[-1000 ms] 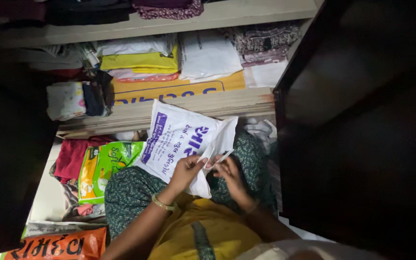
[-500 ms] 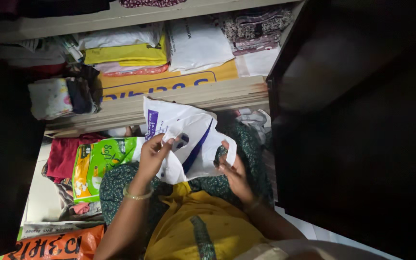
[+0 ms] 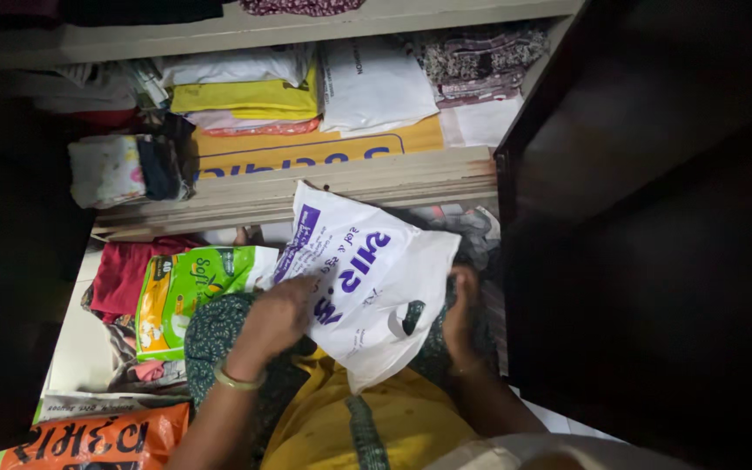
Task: The person organizes various packaged items and loose pieces of clothing in a closet by moving them between the floor and different shelves.
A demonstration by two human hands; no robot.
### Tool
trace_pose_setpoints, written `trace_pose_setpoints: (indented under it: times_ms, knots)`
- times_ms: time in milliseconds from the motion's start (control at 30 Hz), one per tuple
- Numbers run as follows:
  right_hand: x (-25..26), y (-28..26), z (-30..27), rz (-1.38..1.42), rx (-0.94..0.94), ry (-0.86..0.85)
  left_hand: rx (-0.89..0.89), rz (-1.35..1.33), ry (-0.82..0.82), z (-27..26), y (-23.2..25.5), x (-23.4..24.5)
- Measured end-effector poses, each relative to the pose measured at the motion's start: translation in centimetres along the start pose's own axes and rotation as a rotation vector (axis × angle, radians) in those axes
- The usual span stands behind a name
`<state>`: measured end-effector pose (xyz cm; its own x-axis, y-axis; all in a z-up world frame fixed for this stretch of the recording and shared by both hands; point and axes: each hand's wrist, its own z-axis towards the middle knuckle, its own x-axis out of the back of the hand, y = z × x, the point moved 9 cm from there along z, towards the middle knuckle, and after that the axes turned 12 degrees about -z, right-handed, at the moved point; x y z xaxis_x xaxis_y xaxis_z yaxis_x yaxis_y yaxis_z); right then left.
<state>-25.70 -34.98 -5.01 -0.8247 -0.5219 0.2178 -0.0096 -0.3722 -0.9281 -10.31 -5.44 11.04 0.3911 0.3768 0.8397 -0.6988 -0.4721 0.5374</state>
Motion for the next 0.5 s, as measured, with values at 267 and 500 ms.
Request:
trace_pose_setpoints:
  times_ms: [267,500]
  knots:
    - [-1.1,-4.7,6.7,0.126,0.075,0.086,-0.158,0.516,-0.221,-4.0,-0.5,-14.4]
    - [-2.2,-8.0,8.9,-0.382,0.614,-0.058,-0.150,0.088,0.112,-6.1,-1.7,-10.9]
